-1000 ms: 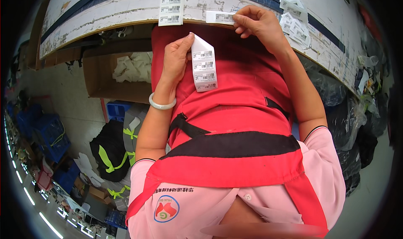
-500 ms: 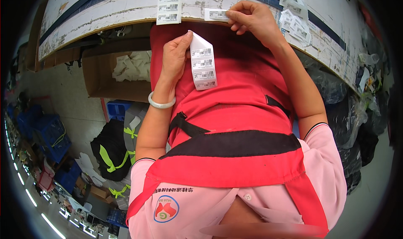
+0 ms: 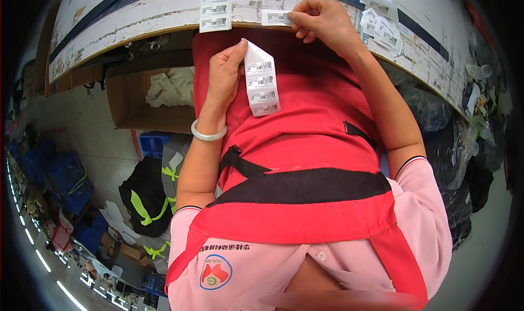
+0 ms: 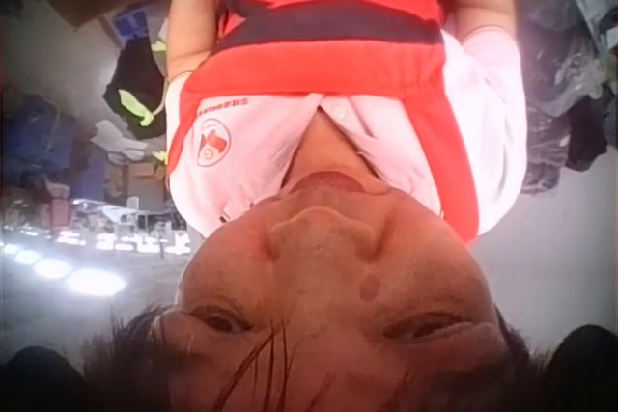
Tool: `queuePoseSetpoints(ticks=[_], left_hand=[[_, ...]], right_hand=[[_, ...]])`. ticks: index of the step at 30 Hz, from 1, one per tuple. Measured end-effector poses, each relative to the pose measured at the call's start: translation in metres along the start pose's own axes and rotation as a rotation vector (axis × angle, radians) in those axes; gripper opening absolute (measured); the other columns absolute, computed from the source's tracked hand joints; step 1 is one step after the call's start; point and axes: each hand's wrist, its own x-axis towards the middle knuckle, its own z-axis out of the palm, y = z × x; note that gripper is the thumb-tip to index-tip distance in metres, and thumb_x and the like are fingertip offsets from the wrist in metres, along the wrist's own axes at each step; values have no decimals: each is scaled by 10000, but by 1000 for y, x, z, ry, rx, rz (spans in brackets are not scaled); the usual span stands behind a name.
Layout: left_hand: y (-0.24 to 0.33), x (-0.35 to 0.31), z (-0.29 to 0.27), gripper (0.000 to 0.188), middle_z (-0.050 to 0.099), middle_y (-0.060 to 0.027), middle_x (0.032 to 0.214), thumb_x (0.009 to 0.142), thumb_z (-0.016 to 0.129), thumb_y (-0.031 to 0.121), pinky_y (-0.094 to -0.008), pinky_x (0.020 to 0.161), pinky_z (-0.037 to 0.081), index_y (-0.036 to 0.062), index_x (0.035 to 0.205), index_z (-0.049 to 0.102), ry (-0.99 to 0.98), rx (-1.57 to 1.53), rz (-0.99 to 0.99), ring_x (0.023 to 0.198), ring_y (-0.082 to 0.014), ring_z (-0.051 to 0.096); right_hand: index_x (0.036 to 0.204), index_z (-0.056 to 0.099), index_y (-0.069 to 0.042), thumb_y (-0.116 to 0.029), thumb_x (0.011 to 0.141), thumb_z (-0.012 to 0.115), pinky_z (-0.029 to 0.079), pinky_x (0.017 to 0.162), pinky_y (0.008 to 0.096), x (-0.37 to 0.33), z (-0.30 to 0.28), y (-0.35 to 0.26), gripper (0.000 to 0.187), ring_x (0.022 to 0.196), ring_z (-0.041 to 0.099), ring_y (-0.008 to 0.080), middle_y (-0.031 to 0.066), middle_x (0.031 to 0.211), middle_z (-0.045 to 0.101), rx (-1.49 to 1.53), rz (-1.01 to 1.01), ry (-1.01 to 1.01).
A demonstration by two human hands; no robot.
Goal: Peeling small adhesive labels from a backing sheet and applying them to a larger label or checking barcode validity.
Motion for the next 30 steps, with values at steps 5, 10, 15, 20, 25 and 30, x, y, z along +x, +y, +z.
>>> queuePoseSetpoints(ticks=[5, 10, 15, 20, 25, 30], left_hand=[[0, 1, 0, 278, 644, -30, 773, 951, 564, 243, -187, 558, 440, -14, 904, 659, 3, 8, 12, 639, -58, 564], [1, 0, 1, 275, 646, -36, 789, 952, 561, 235, -203, 597, 479, -20, 907, 654, 20, 17, -10, 670, -75, 589], [4, -4, 9, 249, 646, -38, 807, 949, 562, 214, -212, 624, 488, -17, 918, 649, 9, -2, 1, 691, -85, 598], [5, -11, -1, 218, 651, -42, 850, 944, 562, 185, -231, 681, 491, -19, 950, 638, 4, -2, 38, 739, -94, 609], [18, -19, 9, 213, 664, -67, 873, 951, 539, 155, -247, 717, 515, -31, 1001, 629, -90, -26, 6, 777, -134, 641], [28, -27, 25, 232, 640, -61, 943, 953, 527, 141, -260, 726, 534, -59, 1028, 620, -122, 57, 27, 821, -131, 635]], right_hand=[[915, 630, 7, -191, 885, 620, 518, 556, 215, 0, 6, -4, 200, 633, 609, 87, 40, 750, 636, -81, -12, 21], [924, 630, 4, -202, 891, 616, 518, 559, 217, 1, 2, -3, 210, 629, 608, 84, 34, 734, 624, -130, -14, 7], [953, 634, -6, -216, 914, 606, 499, 551, 198, -24, -16, -2, 216, 621, 602, 78, 21, 737, 619, 48, -72, 55], [956, 637, -20, -213, 913, 617, 484, 540, 190, -68, -77, 16, 199, 614, 591, 66, 8, 724, 611, 89, -69, 224], [914, 641, -36, -222, 868, 676, 451, 512, 178, -90, -140, 65, 194, 574, 559, 47, -8, 690, 600, -187, 31, 556], [822, 640, -42, -346, 776, 732, 472, 553, 276, -84, -147, 80, 321, 512, 572, 121, 36, 626, 608, -501, 195, 613]])
